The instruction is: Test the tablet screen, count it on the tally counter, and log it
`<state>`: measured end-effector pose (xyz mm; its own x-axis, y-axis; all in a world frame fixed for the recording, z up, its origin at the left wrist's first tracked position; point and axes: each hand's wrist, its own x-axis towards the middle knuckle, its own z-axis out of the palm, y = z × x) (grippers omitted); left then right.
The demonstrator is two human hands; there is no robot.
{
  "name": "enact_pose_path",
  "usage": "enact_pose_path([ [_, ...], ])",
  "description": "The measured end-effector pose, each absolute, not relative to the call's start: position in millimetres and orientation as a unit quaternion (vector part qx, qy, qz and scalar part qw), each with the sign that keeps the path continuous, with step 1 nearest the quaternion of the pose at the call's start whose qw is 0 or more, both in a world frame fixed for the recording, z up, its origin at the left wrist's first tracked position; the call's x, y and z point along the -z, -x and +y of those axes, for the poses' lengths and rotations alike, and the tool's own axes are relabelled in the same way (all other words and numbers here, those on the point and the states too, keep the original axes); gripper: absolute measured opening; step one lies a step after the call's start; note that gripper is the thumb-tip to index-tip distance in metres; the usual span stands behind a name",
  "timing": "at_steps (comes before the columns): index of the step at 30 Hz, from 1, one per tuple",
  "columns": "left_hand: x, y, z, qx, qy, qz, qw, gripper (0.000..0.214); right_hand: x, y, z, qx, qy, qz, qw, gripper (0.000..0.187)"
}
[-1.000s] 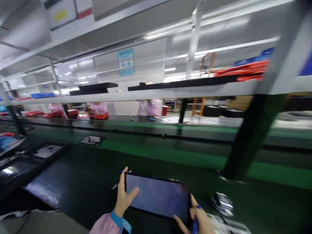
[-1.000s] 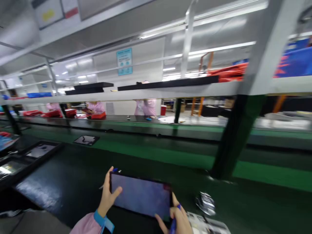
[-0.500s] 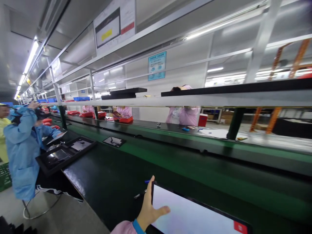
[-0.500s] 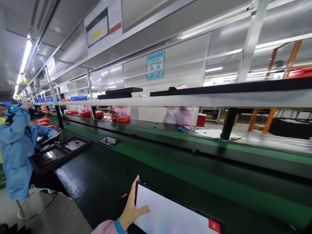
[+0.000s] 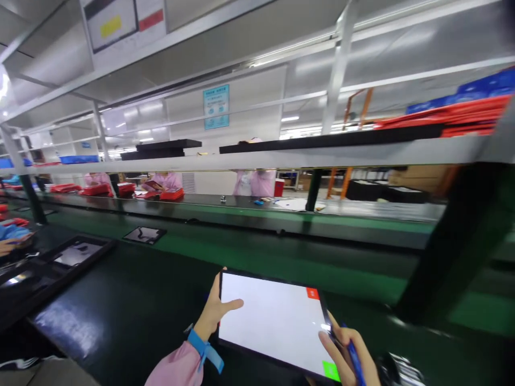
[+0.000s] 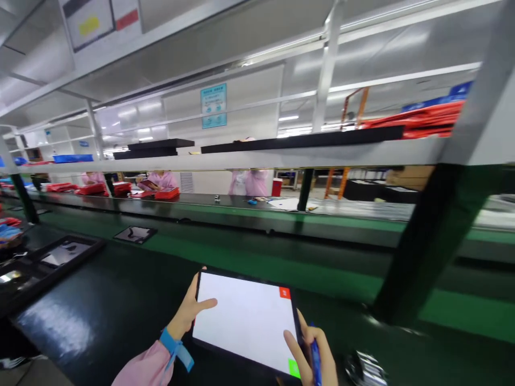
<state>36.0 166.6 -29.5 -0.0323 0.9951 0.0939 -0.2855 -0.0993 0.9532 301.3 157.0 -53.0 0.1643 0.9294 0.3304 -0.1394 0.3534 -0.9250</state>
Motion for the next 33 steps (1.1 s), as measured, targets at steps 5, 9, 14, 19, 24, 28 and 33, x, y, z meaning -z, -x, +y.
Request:
enact_pose_path([
  [5,27,-39,161,-0.603,-0.439,0.425,0.513,0.091,48,-297,148,-0.491,0.377,-0.454,0.641,0.048],
  [9,26,-36,161,-0.609,-0.465,0.502,0.4,0.057,49,-298,146,-0.505,0.37,-0.414,0.661,0.049],
  [14,30,-26,167,-0.613,-0.503,0.556,0.248,0.033,57,-308,147,-0.47,0.389,-0.429,0.666,0.049],
  [19,23,-24,155,-0.598,-0.57,0.546,0.14,0.026,54,-313,147,-0.471,0.398,-0.424,0.663,0.048],
  [24,18,-27,127,-0.508,-0.718,0.413,0.238,0.022,52,-317,150,-0.444,0.398,-0.372,0.711,0.05],
  [28,14,-25,118,-0.527,-0.709,0.343,0.319,0.029,48,-323,146,-0.459,0.401,-0.34,0.716,0.054],
  [33,20,-28,127,-0.564,-0.644,0.356,0.375,0.075,40,-324,139,-0.406,0.443,-0.352,0.718,0.057],
])
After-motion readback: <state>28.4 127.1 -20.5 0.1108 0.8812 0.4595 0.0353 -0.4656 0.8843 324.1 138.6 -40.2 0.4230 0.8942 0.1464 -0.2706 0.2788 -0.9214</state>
